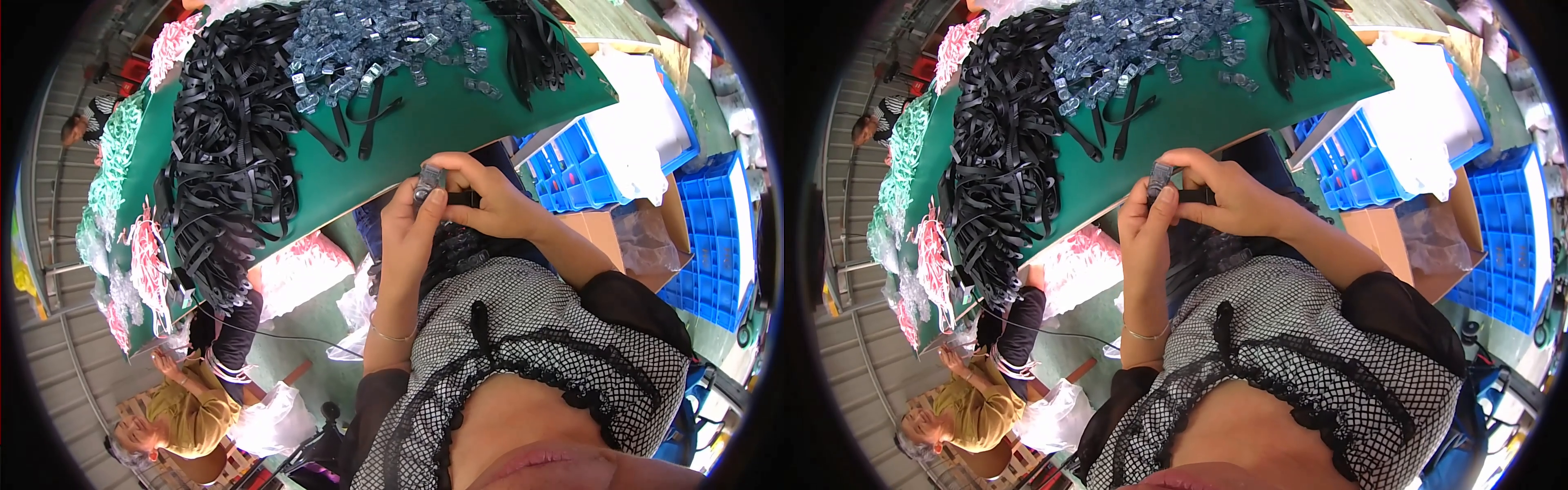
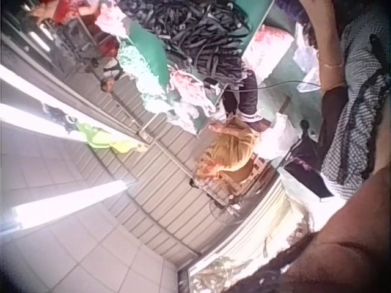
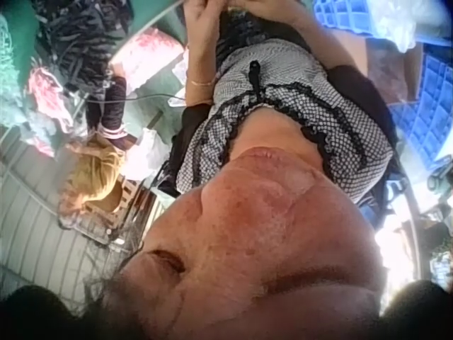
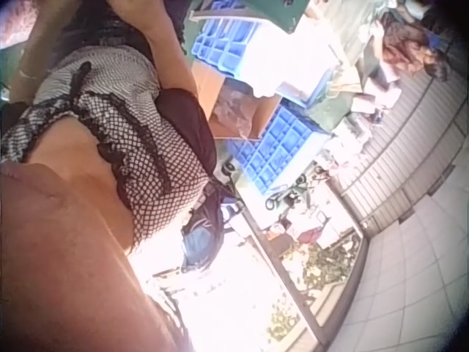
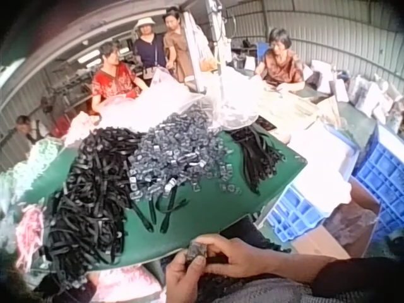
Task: The person assembles small black plastic components and grey clips by hand.
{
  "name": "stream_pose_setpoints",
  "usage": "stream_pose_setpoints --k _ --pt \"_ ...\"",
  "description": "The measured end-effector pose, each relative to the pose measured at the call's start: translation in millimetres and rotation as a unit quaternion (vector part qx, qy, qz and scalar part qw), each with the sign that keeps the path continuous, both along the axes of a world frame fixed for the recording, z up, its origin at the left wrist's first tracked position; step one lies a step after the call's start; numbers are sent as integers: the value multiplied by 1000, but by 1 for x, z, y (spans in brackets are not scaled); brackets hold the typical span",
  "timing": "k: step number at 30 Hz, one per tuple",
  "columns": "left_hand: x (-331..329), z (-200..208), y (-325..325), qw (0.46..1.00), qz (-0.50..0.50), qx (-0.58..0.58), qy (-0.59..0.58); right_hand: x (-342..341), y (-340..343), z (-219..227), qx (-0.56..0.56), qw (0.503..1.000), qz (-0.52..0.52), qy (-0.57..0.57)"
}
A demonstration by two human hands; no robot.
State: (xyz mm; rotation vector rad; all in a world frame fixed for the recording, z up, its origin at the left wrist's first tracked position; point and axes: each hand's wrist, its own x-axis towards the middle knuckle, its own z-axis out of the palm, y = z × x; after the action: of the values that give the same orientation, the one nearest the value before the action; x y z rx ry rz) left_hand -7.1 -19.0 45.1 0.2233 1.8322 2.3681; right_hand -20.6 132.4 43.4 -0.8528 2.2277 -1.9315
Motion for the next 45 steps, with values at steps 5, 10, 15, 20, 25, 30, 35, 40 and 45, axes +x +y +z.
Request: stream_pose_setpoints --k 5,10,15,20,25,30,35,40,45 --pt "-1 -9 -4 995 0 95 -36 -1 12 -1 6 999 23 -46" --pt "-5 -15 0 980 -49 194 -11 0 10 5 -127 966 -36 -223" --pt "-4 -21 1 976 -75 205 -25 -6 6 2 -198 931 7 -307" --pt "-1 -21 2 973 -91 210 -34 -6 3 0 -220 913 37 -343" --pt "0 -23 2 964 -92 243 -59 -5 7 -4 -251 885 74 -385" --pt "-1 -32 1 965 -118 230 -37 -3 6 -1 -237 898 79 -362" --pt "-2 -29 -2 972 -151 179 -23 -2 2 10 -175 943 33 -281" --pt "3 -9 -2 1000 0 13 -20 -3 9 11 17 994 -87 66" --pt "0 -15 -9 999 -19 -39 -14 -2 9 -7 44 976 -134 167"
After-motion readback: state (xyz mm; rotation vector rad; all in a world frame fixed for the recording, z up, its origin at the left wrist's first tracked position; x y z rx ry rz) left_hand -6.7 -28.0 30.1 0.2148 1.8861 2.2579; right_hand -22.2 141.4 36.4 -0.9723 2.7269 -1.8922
